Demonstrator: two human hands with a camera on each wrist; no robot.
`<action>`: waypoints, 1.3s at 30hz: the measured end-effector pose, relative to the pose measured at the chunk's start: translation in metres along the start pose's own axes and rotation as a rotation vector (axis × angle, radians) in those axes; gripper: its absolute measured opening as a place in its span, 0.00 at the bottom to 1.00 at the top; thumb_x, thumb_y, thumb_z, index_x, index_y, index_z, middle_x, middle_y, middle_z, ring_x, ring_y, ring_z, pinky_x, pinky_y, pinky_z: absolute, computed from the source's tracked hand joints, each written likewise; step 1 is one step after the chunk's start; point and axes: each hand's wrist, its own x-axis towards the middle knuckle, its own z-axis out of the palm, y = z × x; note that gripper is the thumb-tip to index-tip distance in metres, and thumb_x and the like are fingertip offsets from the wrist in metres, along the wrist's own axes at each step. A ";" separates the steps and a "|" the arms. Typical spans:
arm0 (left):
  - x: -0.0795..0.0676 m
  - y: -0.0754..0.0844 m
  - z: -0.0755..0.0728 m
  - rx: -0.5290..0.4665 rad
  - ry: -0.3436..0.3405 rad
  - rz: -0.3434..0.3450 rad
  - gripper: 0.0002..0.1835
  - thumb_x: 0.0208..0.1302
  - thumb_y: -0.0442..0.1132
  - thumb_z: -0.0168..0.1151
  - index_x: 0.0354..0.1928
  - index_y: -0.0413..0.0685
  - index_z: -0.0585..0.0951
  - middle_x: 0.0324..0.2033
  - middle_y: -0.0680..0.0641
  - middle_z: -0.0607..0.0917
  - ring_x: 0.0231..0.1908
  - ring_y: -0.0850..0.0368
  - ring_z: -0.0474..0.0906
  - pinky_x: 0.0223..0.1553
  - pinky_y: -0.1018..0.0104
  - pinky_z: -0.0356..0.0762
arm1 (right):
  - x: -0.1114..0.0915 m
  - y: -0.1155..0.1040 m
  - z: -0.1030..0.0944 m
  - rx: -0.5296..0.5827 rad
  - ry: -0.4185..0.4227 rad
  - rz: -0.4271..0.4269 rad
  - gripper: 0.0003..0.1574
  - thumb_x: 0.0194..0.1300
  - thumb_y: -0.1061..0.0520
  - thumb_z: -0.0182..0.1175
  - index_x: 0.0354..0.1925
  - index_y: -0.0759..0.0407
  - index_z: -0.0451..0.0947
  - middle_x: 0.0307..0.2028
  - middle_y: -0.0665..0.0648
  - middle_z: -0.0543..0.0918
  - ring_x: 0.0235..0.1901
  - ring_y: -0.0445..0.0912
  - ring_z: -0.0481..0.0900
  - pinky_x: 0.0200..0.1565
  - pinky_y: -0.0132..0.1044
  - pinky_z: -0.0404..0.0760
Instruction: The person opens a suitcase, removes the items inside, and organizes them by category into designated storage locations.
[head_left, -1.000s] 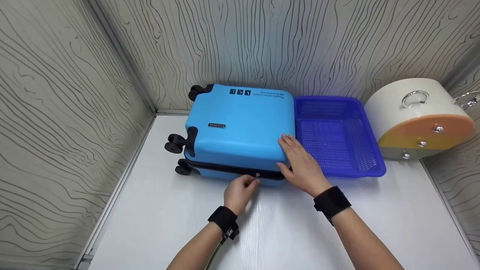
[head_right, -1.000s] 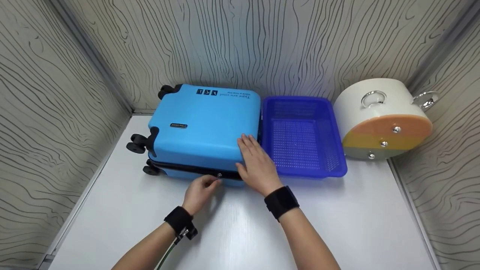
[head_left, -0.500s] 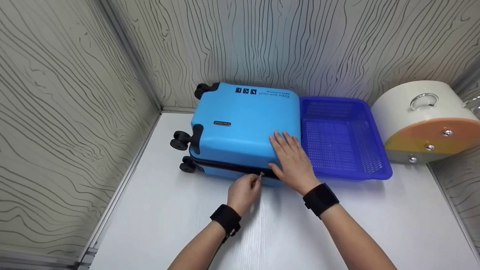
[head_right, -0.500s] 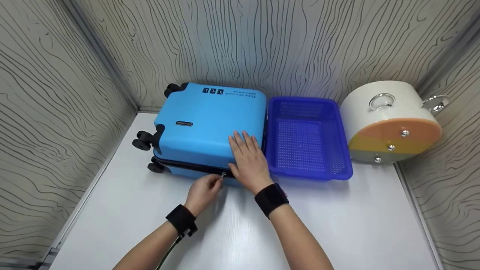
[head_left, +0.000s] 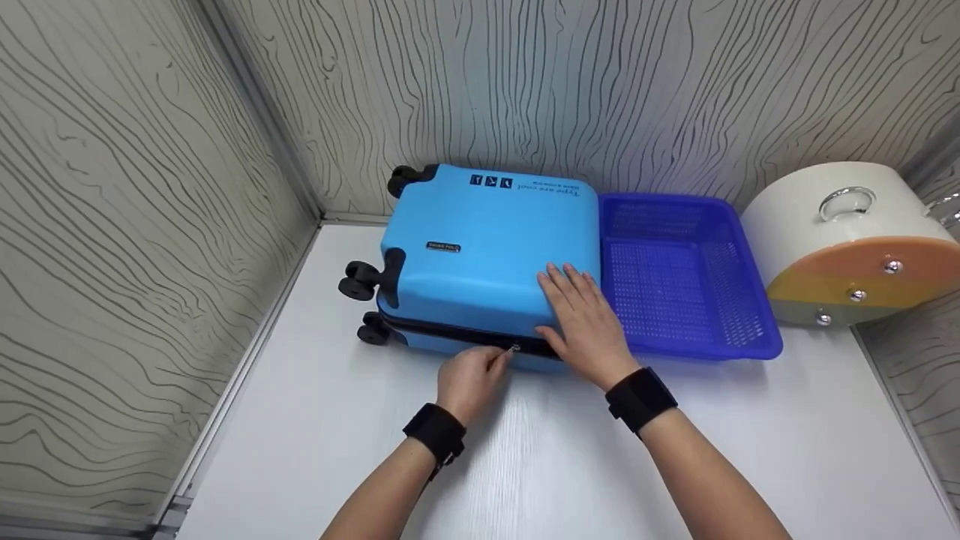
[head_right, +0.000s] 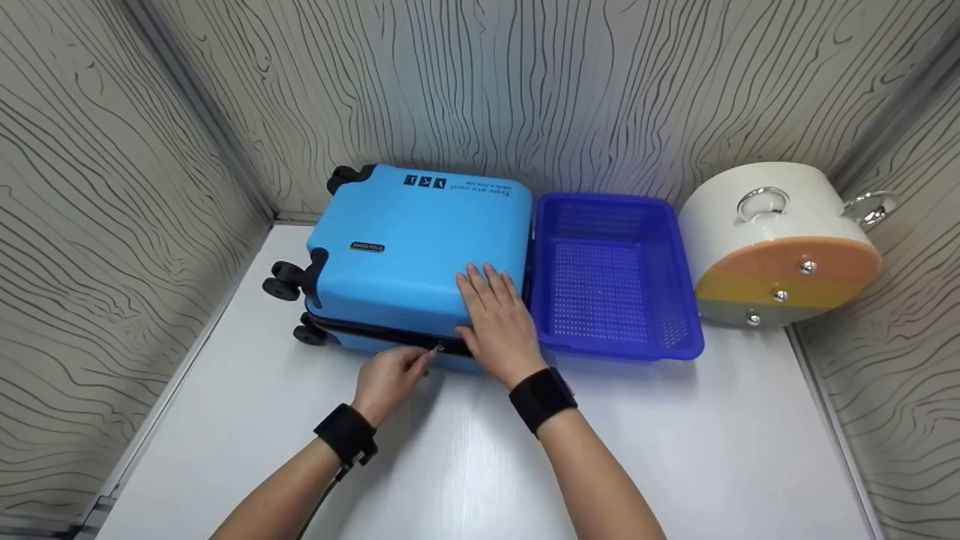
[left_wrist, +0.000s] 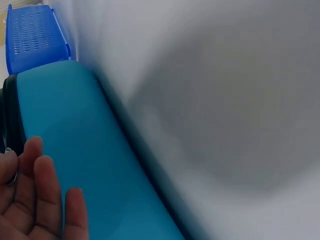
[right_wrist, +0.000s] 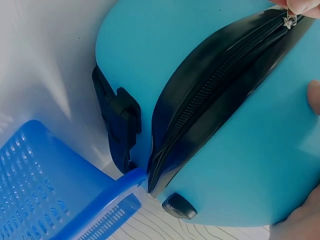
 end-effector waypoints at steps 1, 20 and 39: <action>0.000 -0.002 -0.002 0.007 0.004 0.001 0.12 0.75 0.50 0.61 0.42 0.58 0.92 0.30 0.57 0.88 0.25 0.64 0.80 0.24 0.66 0.72 | 0.000 0.000 0.000 0.003 -0.003 0.000 0.52 0.72 0.45 0.64 0.81 0.60 0.50 0.79 0.61 0.54 0.79 0.56 0.47 0.77 0.48 0.39; -0.006 -0.047 -0.032 0.053 0.083 -0.092 0.12 0.74 0.50 0.63 0.40 0.57 0.92 0.28 0.58 0.88 0.25 0.63 0.80 0.26 0.63 0.76 | -0.001 0.006 0.003 0.039 0.014 0.001 0.52 0.72 0.47 0.66 0.80 0.60 0.52 0.79 0.62 0.56 0.78 0.57 0.48 0.77 0.49 0.39; -0.016 -0.094 -0.066 -0.062 0.118 -0.300 0.14 0.75 0.50 0.61 0.43 0.51 0.91 0.25 0.60 0.86 0.25 0.63 0.80 0.26 0.61 0.75 | 0.000 0.004 0.006 0.063 0.022 -0.002 0.51 0.72 0.47 0.66 0.81 0.59 0.52 0.79 0.61 0.55 0.79 0.57 0.47 0.77 0.48 0.38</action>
